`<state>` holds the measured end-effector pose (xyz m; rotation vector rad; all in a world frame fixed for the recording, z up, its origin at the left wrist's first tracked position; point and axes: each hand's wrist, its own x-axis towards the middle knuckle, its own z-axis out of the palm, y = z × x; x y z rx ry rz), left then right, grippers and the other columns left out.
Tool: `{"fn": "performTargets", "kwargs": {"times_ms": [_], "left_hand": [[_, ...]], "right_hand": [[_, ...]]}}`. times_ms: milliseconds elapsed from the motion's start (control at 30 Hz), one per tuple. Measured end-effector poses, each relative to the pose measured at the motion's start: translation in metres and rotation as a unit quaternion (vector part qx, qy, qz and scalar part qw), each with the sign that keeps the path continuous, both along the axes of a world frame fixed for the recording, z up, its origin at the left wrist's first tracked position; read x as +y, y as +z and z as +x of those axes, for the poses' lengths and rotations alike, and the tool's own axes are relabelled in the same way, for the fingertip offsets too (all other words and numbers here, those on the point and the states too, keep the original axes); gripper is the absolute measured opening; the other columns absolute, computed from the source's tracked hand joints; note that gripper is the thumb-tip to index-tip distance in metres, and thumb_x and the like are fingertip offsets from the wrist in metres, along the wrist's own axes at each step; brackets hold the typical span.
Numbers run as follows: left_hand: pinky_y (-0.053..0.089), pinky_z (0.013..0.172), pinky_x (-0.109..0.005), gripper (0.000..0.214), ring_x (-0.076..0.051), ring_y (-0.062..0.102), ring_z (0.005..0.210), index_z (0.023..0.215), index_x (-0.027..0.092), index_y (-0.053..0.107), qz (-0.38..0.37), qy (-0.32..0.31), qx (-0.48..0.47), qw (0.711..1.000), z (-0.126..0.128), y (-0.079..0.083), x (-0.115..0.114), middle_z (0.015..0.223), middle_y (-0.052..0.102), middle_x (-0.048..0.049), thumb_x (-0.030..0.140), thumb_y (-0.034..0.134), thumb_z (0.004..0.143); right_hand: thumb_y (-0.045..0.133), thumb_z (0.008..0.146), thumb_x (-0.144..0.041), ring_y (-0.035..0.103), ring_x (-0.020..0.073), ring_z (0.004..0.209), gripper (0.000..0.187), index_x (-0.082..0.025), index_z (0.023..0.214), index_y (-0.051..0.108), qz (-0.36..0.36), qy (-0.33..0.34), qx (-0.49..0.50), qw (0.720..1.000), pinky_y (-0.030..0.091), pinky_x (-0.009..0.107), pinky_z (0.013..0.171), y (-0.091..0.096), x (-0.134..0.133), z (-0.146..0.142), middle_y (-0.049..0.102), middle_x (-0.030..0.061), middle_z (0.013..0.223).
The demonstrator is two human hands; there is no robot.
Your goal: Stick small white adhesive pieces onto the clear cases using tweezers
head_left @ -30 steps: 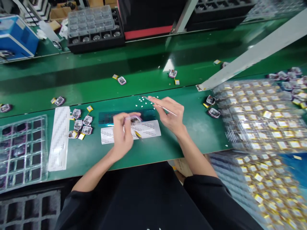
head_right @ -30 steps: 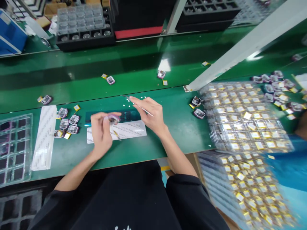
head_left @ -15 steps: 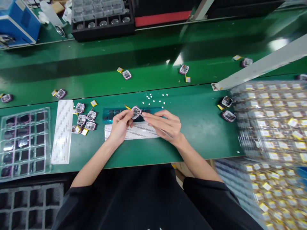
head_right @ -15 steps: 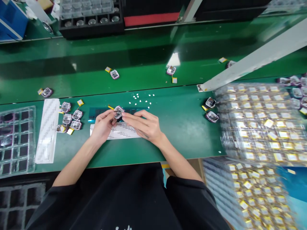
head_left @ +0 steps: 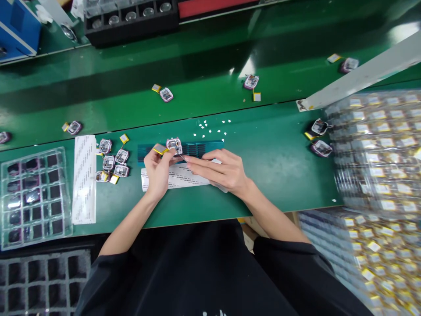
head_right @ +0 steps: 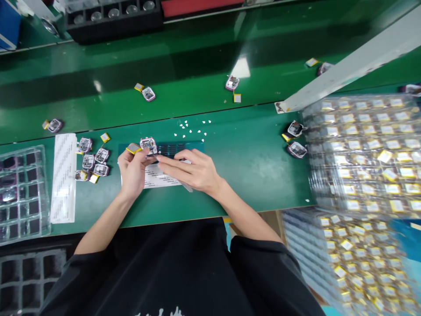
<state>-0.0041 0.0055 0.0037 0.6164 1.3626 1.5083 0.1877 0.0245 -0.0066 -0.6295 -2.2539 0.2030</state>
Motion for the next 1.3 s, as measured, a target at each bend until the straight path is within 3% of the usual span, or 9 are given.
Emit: {"fn": "performTargets", "kwargs": {"times_ms": [233,367,567,733,833,1067,1300], "left_hand": [[0.057,0.064,-0.023,0.022,-0.009,0.057,0.063,0.061,0.018,0.057,-0.011,0.007,-0.01,1.0,0.003,0.002,-0.001,0.064,0.056,0.0047,0.023,0.079,0.064],[0.057,0.065,-0.024,0.021,-0.01,0.056,0.062,0.06,0.019,0.058,-0.013,0.004,-0.006,1.0,0.003,0.003,-0.001,0.064,0.056,0.0048,0.023,0.078,0.063],[0.057,0.064,-0.024,0.022,-0.009,0.055,0.06,0.06,0.019,0.058,0.001,-0.008,0.001,1.0,0.003,0.004,-0.003,0.062,0.055,0.0053,0.023,0.079,0.066],[0.058,0.06,-0.025,0.021,-0.01,0.06,0.059,0.071,0.019,0.069,0.027,-0.013,0.021,0.999,0.004,0.003,-0.005,0.067,0.064,0.003,0.031,0.085,0.07],[0.06,0.059,-0.027,0.025,-0.012,0.064,0.058,0.076,0.02,0.071,0.047,-0.023,0.018,0.998,0.004,0.003,-0.005,0.069,0.068,0.002,0.037,0.088,0.07],[0.063,0.062,-0.026,0.028,-0.013,0.07,0.054,0.077,0.018,0.07,0.063,-0.033,0.003,0.997,0.003,0.001,-0.004,0.068,0.069,0.0026,0.038,0.09,0.072],[0.064,0.069,-0.031,0.038,-0.016,0.075,0.064,0.101,0.019,0.068,0.037,-0.059,0.016,0.997,0.001,-0.007,0.002,0.083,0.076,-0.0023,0.031,0.088,0.071]], "right_hand": [[0.067,0.099,-0.024,0.067,0.015,0.086,0.026,-0.039,0.119,0.073,0.053,-0.025,-0.085,0.995,0.05,0.032,0.061,0.002,0.001,-0.001,0.073,-0.0128,0.125],[0.067,0.099,-0.02,0.066,0.0151,0.089,0.034,-0.039,0.127,0.07,0.051,-0.014,-0.04,0.998,0.047,0.032,0.061,0.002,0.001,-0.001,0.073,-0.0102,0.126],[0.057,0.104,-0.023,0.065,0.0138,0.078,0.032,-0.041,0.129,0.068,0.013,-0.018,-0.054,0.998,0.044,0.033,0.058,-0.003,0.0,-0.001,0.074,-0.0102,0.126],[0.067,0.098,-0.018,0.065,0.0142,0.076,0.061,-0.038,0.152,0.047,-0.009,0.021,0.05,0.999,0.044,0.032,0.057,-0.001,0.002,-0.004,0.075,-0.0044,0.125],[0.065,0.099,-0.018,0.065,0.0142,0.074,0.066,-0.042,0.155,0.039,-0.014,0.023,0.08,0.996,0.047,0.032,0.06,0.001,0.002,-0.005,0.075,-0.005,0.125],[0.066,0.098,-0.017,0.065,0.0147,0.073,0.069,-0.041,0.156,0.037,-0.011,0.012,0.08,0.997,0.049,0.032,0.06,0.001,0.005,-0.003,0.075,-0.0055,0.125],[0.068,0.098,-0.021,0.066,0.0153,0.072,0.062,-0.045,0.151,0.047,0.001,-0.039,0.108,0.993,0.055,0.033,0.062,-0.002,0.009,0.001,0.074,-0.0084,0.125]]}}
